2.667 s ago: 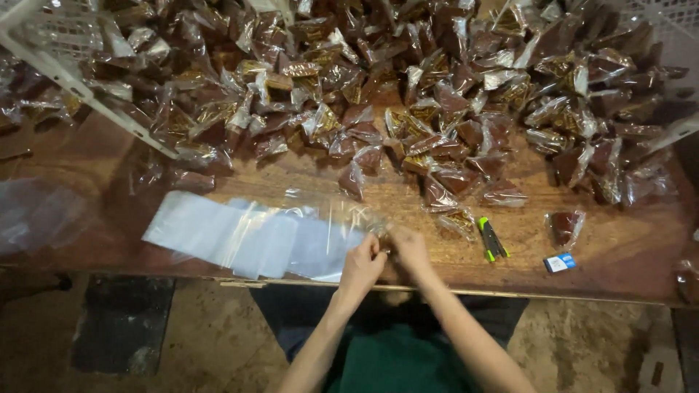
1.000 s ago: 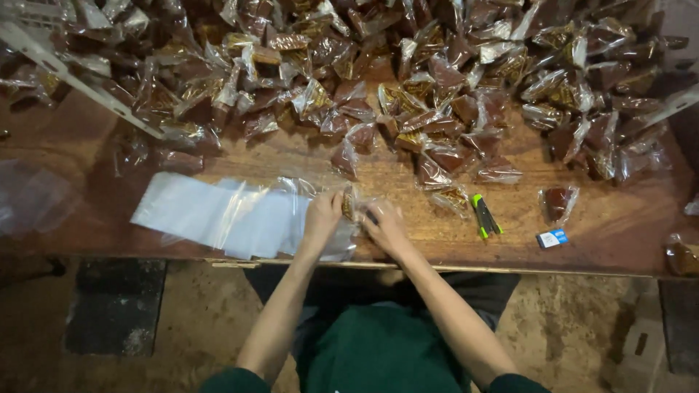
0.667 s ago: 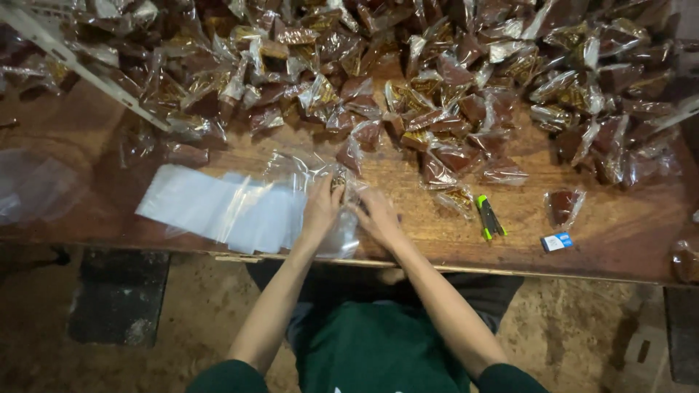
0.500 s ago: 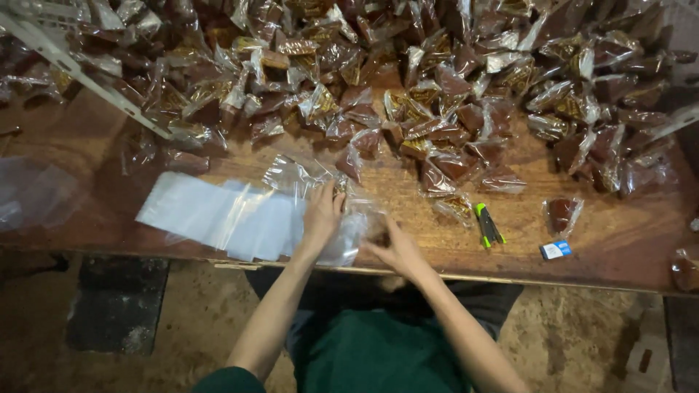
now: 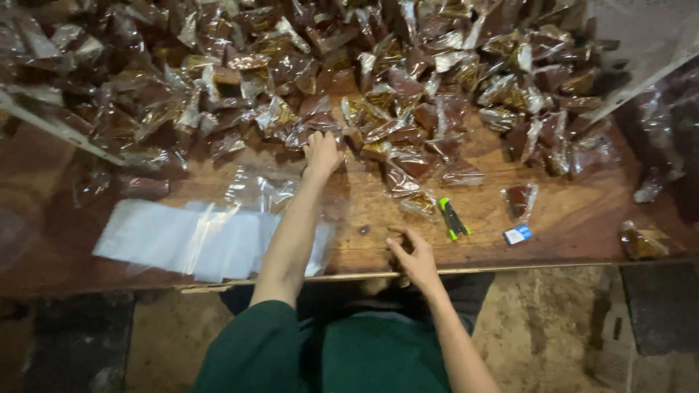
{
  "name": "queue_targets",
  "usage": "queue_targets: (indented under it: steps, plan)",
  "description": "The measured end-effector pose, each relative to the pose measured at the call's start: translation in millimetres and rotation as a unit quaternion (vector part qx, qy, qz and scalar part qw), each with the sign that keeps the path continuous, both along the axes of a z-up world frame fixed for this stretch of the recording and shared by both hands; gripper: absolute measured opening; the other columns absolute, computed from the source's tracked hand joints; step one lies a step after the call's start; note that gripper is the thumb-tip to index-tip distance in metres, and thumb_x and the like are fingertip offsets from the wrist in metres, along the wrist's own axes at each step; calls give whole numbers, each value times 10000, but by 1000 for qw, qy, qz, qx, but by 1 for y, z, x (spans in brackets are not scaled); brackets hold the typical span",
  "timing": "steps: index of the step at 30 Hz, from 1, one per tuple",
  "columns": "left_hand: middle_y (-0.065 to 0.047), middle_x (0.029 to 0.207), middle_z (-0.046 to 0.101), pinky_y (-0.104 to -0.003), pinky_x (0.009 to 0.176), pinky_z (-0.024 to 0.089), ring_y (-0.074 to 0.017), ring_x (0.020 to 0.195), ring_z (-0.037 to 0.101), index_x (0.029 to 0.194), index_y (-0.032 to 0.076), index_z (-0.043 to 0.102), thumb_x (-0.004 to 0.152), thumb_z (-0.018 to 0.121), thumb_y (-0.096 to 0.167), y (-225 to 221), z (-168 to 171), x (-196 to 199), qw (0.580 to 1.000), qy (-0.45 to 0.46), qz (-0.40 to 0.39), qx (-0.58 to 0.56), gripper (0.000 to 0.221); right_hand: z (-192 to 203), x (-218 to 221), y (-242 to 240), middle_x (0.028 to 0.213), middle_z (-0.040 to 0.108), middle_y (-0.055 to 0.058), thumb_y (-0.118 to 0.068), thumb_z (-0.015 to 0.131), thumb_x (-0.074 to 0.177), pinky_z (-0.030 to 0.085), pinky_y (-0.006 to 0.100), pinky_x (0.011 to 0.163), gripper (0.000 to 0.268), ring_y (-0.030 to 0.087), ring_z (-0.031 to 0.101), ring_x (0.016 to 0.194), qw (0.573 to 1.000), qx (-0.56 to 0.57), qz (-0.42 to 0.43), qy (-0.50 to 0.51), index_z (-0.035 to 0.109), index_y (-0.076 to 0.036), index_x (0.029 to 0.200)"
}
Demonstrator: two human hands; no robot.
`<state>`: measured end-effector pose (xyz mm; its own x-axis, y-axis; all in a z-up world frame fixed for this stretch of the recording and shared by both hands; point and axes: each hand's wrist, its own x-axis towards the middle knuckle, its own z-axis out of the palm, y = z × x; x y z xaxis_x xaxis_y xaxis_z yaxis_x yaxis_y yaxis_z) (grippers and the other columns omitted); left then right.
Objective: Packing individually wrapped triangular items into larger plastic bags on a wooden table.
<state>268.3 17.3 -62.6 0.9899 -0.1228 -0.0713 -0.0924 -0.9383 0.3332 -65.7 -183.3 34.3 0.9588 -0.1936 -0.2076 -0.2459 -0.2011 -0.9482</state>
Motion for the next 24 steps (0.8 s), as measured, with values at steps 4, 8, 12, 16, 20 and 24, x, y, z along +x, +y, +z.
queue_targets:
  steps: [4, 8, 12, 16, 20, 24]
  plan:
    - [-141, 1201, 544, -610, 918, 518, -477, 1080, 628, 1083, 89, 685, 755, 842, 309, -27, 125, -100, 982, -13, 9, -187, 426, 2, 6, -6, 608, 672, 135, -144, 692, 978, 455, 287, 405, 290, 206, 599, 400, 989, 136, -50, 14, 690, -128, 1267]
    - [-180, 1044, 729, -507, 884, 542, -422, 1046, 678, 1103, 111, 730, 858, 740, 539, -56, 167, -142, 937, 42, -174, -300, 493, -1, 16, -5, 1137, 657, 203, -102, 690, 948, 566, 303, 378, 582, 297, 716, 637, 949, 292, -112, -28, 457, -126, 1481]
    - [-93, 1296, 474, -519, 917, 552, -365, 1183, 525, 1390, 178, 551, 884, 777, 419, -68, 120, -84, 978, -41, -200, -51, 604, -37, 14, -11, 951, 677, 209, -48, 711, 933, 563, 314, 330, 366, 314, 708, 561, 947, 292, -125, -51, 564, -24, 1269]
    - [-109, 1202, 496, -462, 862, 565, -348, 1117, 544, 1206, 111, 618, 816, 821, 303, -88, 39, -41, 970, -103, -217, 27, 480, -10, 16, -2, 966, 705, 195, -30, 701, 930, 602, 324, 372, 375, 289, 721, 571, 949, 289, -114, -50, 555, -57, 1275]
    - [-146, 1060, 680, -478, 853, 577, -356, 1020, 700, 1109, 73, 614, 827, 782, 231, -62, 134, -119, 945, 1, -88, -316, 364, 24, 8, 14, 1082, 747, 122, -75, 789, 881, 595, 379, 804, 354, 191, 691, 942, 968, 171, -159, -87, 685, -79, 1219]
    - [-178, 1148, 687, -368, 915, 567, -246, 1020, 663, 1476, 167, 437, 809, 875, 121, -33, 170, -180, 770, 84, 25, -632, 799, -48, 15, -13, 1072, 714, 29, -48, 824, 858, 570, 306, 871, 414, 120, 632, 954, 953, 109, -247, -136, 716, -129, 1249]
